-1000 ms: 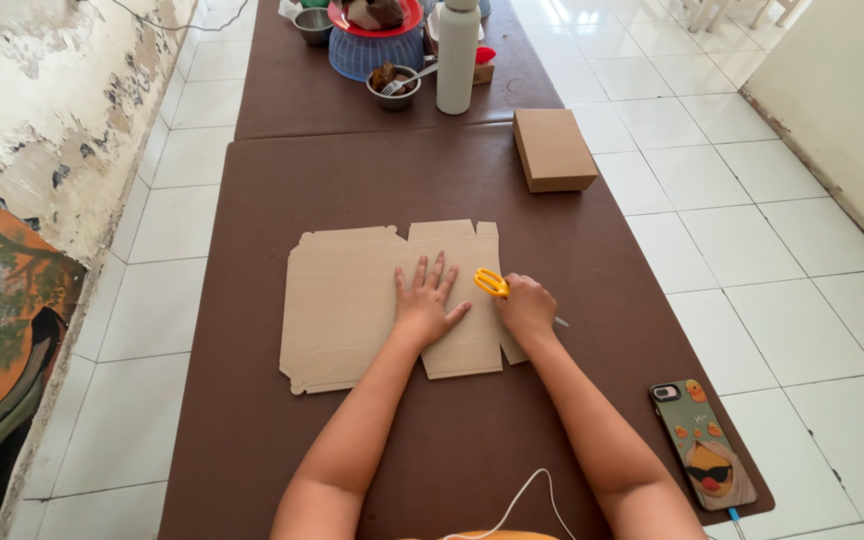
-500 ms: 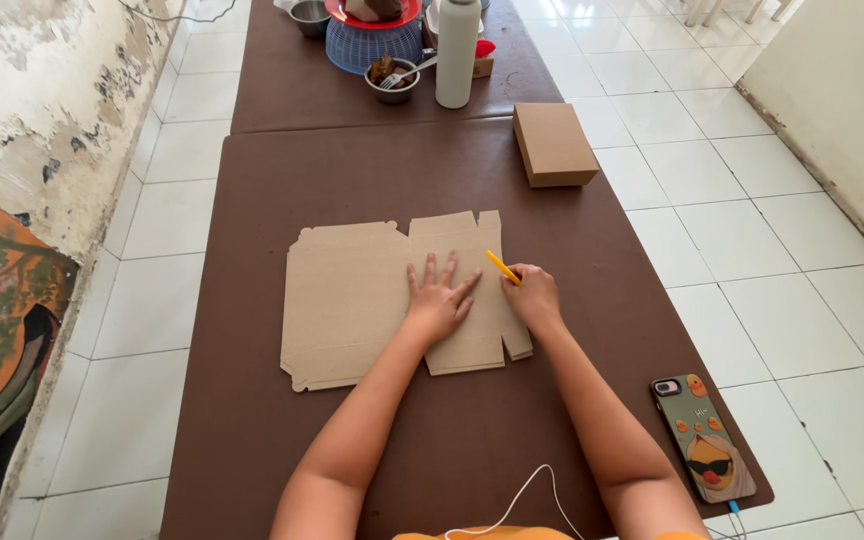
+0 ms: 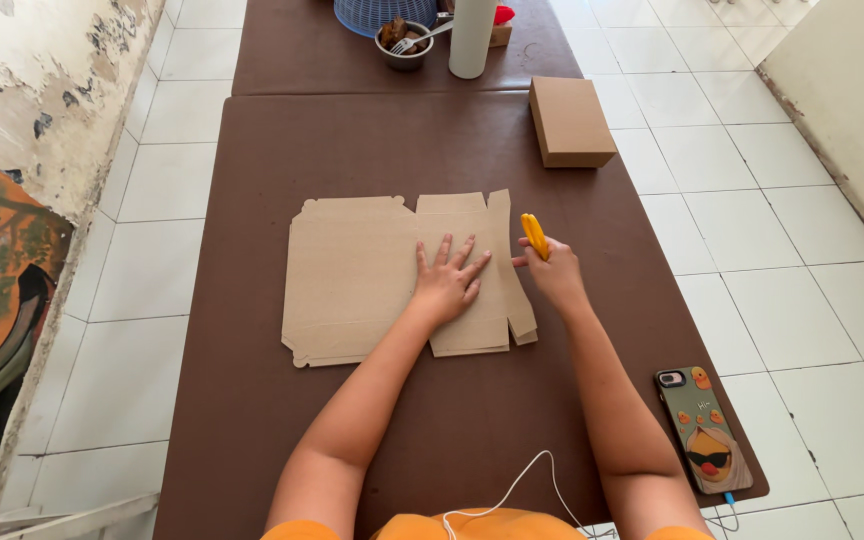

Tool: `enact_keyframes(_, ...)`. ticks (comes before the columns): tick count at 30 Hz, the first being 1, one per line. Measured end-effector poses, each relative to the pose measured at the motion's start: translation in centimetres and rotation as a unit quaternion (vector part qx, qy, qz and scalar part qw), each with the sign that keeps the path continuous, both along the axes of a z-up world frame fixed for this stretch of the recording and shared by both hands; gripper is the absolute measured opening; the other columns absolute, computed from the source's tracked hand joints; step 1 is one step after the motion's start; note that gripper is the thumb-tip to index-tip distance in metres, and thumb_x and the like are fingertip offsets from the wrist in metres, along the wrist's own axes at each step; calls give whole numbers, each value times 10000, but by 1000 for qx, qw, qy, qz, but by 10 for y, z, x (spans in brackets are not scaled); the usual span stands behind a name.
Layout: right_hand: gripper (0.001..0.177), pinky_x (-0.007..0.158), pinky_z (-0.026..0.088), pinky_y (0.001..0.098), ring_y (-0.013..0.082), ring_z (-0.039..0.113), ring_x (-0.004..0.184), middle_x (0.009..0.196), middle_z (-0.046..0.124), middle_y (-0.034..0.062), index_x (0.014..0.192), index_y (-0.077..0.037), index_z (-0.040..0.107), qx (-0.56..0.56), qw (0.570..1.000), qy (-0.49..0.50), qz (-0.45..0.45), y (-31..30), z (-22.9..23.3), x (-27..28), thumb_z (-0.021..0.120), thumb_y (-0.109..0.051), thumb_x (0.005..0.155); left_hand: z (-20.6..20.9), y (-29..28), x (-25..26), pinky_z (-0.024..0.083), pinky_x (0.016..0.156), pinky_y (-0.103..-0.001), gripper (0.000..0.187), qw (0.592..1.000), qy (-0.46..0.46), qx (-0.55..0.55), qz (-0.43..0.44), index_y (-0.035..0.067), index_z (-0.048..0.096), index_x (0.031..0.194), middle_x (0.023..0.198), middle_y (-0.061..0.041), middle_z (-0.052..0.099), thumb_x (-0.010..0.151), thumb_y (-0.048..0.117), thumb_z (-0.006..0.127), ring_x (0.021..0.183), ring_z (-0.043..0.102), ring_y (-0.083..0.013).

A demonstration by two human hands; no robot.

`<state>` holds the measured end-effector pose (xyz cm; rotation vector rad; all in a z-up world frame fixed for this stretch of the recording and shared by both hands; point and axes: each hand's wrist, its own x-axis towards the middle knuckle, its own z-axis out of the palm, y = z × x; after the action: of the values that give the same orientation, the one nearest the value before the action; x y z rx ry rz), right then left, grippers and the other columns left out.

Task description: The person scores fold lines on a cardboard cutout using scissors, folds the flaps along the creases by hand, and lifts the cardboard.

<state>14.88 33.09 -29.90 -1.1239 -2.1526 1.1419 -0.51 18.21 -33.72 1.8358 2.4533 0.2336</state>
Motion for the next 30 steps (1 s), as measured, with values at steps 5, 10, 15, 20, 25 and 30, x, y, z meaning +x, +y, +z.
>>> enact_keyframes(5, 274, 623, 527, 274, 63, 675, 644, 867, 807, 30, 1166, -61, 729, 56, 998, 5, 36, -22, 7, -6, 609, -220, 977, -4, 3, -1, 23, 1166, -749, 609, 1000, -9, 5, 2, 408, 326, 1565, 1693, 16, 190, 973, 441, 464, 1560, 133, -336)
enact_keyframes(10, 242, 692, 549, 391, 283, 737, 740, 858, 760, 168, 1123, -80, 741, 98, 987, -92, 86, -33, 4, -10, 653, -252, 976, -15, 2, -1, 51, 1165, -761, 759, 995, -33, 97, 5, 247, 300, 1621, 1642, -17, 281, 924, 429, 540, 1531, 198, -366)
enact_keyframes(15, 352, 762, 558, 450, 384, 724, 899, 965, 738, 205, 1278, -130, 651, 134, 981, -76, 115, -42, 1, -11, 658, -265, 954, -19, 6, -3, 92, 1160, -743, 632, 997, -5, 72, -3, 264, 392, 1547, 1666, -48, 288, 945, 383, 545, 1519, 220, -405)
enact_keyframes(20, 433, 831, 546, 460, 391, 701, 997, 993, 736, 210, 1356, -114, 530, 64, 989, -48, 122, -38, 0, -11, 639, -273, 969, -25, 9, -5, 92, 1202, -703, 627, 997, -14, 75, 11, 232, 398, 1564, 1661, -41, 313, 978, 420, 516, 1549, 231, -364)
enact_keyframes(25, 239, 722, 591, 466, 370, 779, 774, 953, 783, 126, 1039, -58, 528, 1, 998, -42, 46, -23, -7, -12, 592, -275, 964, -8, 5, 2, 49, 1238, -656, 675, 996, -49, 61, 37, 250, 392, 1555, 1672, -25, 284, 997, 626, 442, 1564, 186, -328)
enact_keyframes(30, 263, 682, 557, 501, 382, 721, 790, 842, 747, 155, 1024, -72, 575, 229, 971, -72, 3, -12, -22, -8, 679, -295, 932, 0, 4, 2, -8, 1225, -625, 833, 999, -29, 11, 30, 286, 242, 1616, 1699, -7, 175, 918, 695, 439, 1571, 91, -300)
